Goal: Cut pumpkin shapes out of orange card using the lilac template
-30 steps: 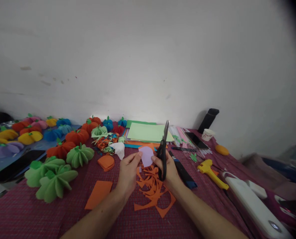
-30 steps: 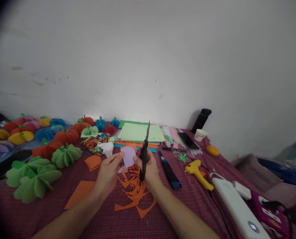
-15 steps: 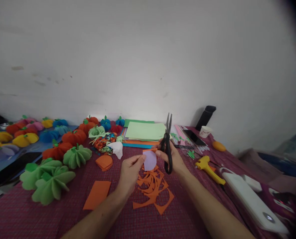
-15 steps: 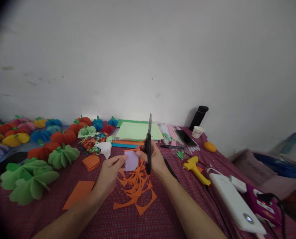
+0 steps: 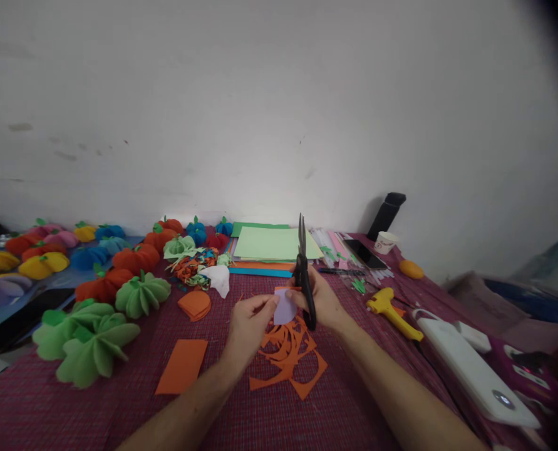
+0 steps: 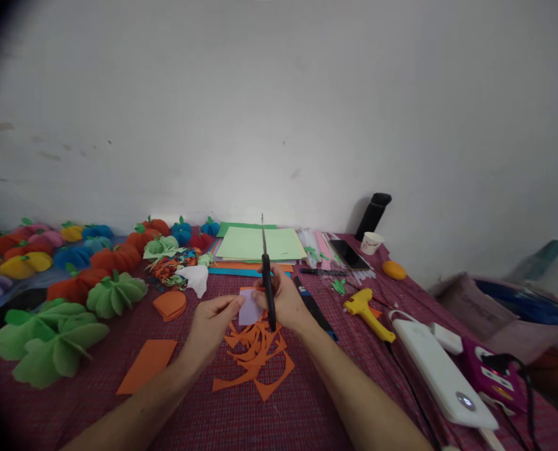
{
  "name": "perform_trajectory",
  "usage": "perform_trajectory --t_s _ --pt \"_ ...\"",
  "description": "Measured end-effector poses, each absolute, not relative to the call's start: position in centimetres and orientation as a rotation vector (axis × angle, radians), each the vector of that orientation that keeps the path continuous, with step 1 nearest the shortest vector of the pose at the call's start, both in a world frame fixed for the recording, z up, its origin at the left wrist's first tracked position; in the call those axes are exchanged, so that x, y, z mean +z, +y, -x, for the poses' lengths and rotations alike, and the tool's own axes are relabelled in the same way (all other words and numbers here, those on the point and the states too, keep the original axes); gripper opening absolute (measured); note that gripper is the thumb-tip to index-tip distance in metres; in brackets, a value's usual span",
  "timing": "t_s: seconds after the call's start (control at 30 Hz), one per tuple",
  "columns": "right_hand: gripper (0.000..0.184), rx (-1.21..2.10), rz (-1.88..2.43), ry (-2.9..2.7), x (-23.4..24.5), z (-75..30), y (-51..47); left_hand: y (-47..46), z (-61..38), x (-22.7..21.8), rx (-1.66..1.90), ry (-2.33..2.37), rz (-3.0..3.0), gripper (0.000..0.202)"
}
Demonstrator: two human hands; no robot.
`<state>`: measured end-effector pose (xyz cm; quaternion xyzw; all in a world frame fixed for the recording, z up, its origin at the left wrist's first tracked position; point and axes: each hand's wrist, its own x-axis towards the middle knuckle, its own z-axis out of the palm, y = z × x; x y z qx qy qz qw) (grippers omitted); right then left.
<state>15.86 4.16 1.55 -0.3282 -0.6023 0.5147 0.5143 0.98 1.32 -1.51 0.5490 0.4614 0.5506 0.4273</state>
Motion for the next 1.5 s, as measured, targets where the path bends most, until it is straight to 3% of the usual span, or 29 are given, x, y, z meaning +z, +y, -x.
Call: perform_trajectory --t_s 0.43,1.5 --pt "0.042 1.256 0.768 -1.511 1.5 -16.0 4.0 1.3 -1.4 -0.2 1.185 0.991 -1.165 0.026" --pt "0.042 1.043 0.78 -1.579 2.8 -18.0 4.6 1.7 -0.9 -1.3 1.173 1.032 -0.992 0.022"
